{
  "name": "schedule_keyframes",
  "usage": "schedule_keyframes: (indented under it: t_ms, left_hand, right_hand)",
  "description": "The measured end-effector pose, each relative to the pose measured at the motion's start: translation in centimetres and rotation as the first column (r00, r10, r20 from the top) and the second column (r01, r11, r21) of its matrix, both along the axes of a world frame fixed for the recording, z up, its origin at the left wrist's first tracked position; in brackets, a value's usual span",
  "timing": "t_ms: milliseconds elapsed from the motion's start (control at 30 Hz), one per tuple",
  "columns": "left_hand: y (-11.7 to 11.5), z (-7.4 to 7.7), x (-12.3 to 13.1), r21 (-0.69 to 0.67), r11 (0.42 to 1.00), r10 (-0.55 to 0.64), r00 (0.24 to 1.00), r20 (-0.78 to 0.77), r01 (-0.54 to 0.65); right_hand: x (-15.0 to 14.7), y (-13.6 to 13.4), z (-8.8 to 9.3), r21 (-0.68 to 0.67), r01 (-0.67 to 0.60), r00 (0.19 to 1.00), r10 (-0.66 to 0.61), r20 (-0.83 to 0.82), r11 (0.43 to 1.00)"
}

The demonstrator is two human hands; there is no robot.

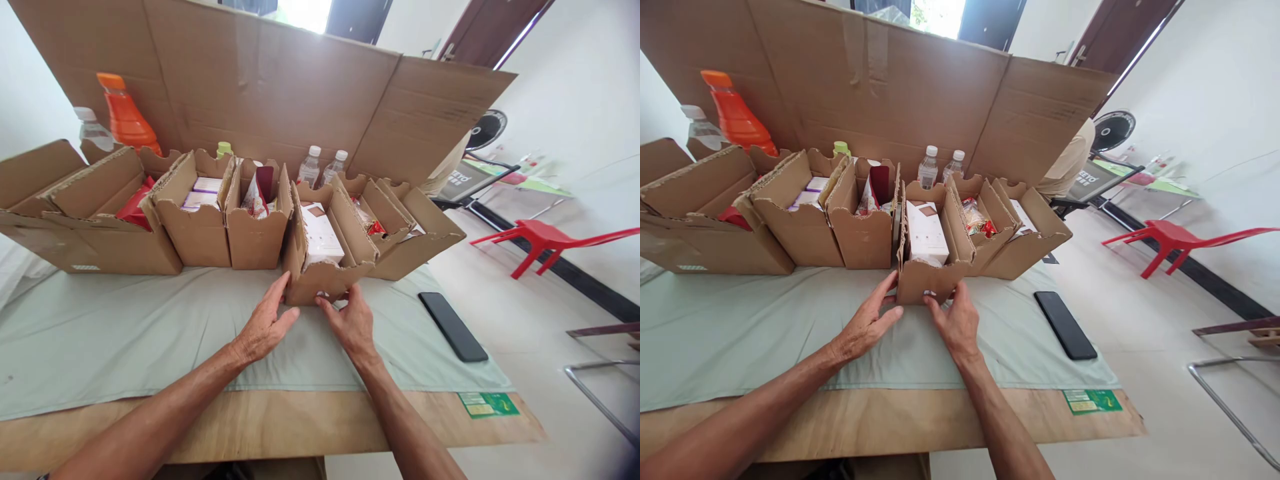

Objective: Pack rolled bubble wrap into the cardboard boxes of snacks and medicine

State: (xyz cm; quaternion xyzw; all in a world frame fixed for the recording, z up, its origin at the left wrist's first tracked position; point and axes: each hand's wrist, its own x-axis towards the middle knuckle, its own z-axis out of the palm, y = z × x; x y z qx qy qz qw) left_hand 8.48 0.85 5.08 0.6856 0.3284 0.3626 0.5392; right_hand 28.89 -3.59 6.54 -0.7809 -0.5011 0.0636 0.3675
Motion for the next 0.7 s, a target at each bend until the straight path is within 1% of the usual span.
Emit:
schedule_keyframes:
  t_ms: [133,267,367,467,533,600,667,700]
  left_hand:
    - [-0.2,0.0,0.1,-0.041,0.999,0.015,0.992,-0.123,-0.021]
    - [-0.1,-0.3,0.0,-0.009,1.000,0.010,0.985,-0.174,-0.011]
    - [0.0,-0.3,-0.1,0.013,1.000,-0.005,0.979,-0.202,0.008]
    - [0.0,-0.4,-0.2,0.031,0.999,-0.008,0.974,-0.226,0.016]
    - [-0.1,-0.7,-0.1,0.056,0.998,0.000,0.971,-0.239,0.014]
    - [-0.2,-1.0,0.0,0.100,0.995,0.021,0.967,-0.252,0.005]
    - [-0.4,-1.2,0.1,0.141,0.990,0.039,0.964,-0.263,-0.001]
    - [-0.4,-1.3,0.1,0.156,0.988,0.044,0.963,-0.266,-0.002]
  right_hand:
    - [0.6,3.2,0.6,-0.060,0.038,0.998,-0.035,0.060,0.997]
    - [1.1,5.6,0.8,-0.109,0.081,0.992,-0.070,0.105,0.991]
    - [1.7,5.8,0.7,-0.127,0.089,0.990,-0.074,0.120,0.988]
    - [1.8,4.8,0.4,-0.121,0.068,0.991,-0.053,0.124,0.990]
    - [1.4,4.0,0.2,-0.107,0.005,0.993,0.008,0.117,0.994]
    - [0.6,3.6,-0.1,-0.090,-0.126,0.986,0.134,0.096,0.988]
    - [-0.2,3.8,-0.4,-0.061,-0.269,0.960,0.273,0.068,0.961]
    - [-0.6,4.0,-0.6,-0.043,-0.320,0.945,0.322,0.056,0.947]
